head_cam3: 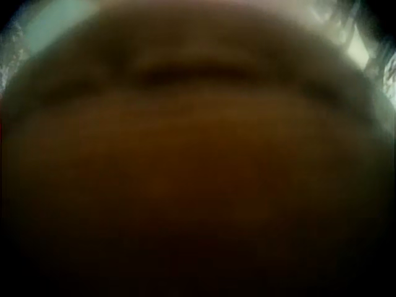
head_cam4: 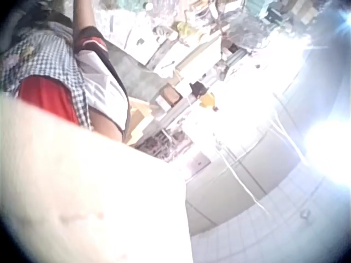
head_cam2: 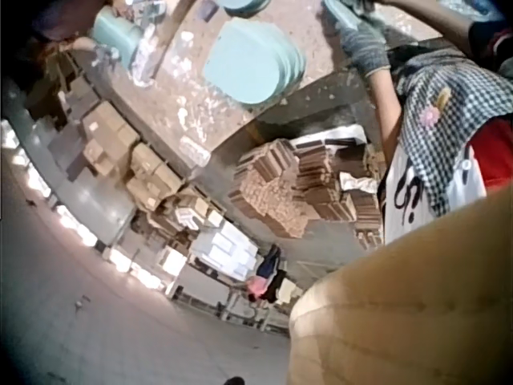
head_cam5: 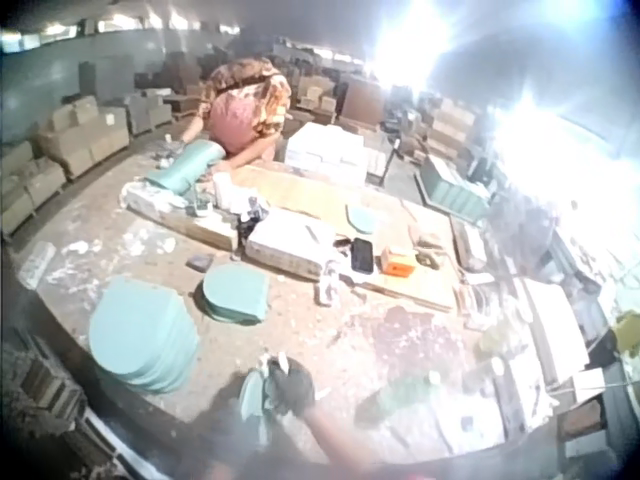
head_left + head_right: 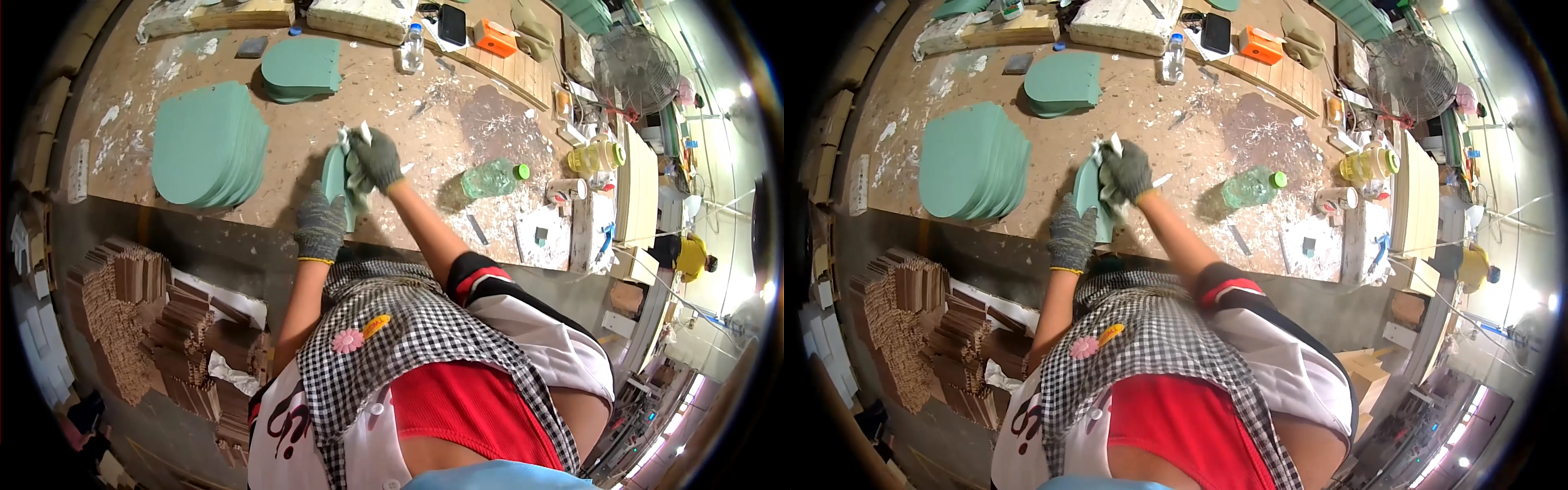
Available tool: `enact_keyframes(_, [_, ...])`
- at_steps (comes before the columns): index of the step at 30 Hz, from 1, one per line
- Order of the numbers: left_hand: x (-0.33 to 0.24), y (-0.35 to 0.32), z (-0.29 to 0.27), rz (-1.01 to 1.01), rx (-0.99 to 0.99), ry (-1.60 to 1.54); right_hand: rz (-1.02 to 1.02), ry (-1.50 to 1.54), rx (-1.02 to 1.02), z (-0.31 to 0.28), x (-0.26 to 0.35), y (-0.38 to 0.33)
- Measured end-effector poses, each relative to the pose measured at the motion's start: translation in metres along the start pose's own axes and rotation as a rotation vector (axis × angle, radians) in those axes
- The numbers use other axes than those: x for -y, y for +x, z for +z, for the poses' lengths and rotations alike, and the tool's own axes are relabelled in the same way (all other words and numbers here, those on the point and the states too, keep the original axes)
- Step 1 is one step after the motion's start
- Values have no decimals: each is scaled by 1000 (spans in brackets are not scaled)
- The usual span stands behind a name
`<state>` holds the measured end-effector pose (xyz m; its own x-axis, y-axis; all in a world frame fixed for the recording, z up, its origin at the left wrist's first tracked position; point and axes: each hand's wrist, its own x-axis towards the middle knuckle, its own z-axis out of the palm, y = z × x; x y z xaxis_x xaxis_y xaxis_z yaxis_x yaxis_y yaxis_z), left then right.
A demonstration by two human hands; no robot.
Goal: The person cleans green panels by wiping their surfaces and edges with a cloth.
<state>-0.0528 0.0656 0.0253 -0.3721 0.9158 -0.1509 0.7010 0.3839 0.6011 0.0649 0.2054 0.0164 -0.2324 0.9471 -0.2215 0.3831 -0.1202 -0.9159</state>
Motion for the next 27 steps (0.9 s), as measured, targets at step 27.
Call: enact_keyframes(27, [-35, 0, 1, 198, -3, -250, -199, 187, -308, -49, 50, -26])
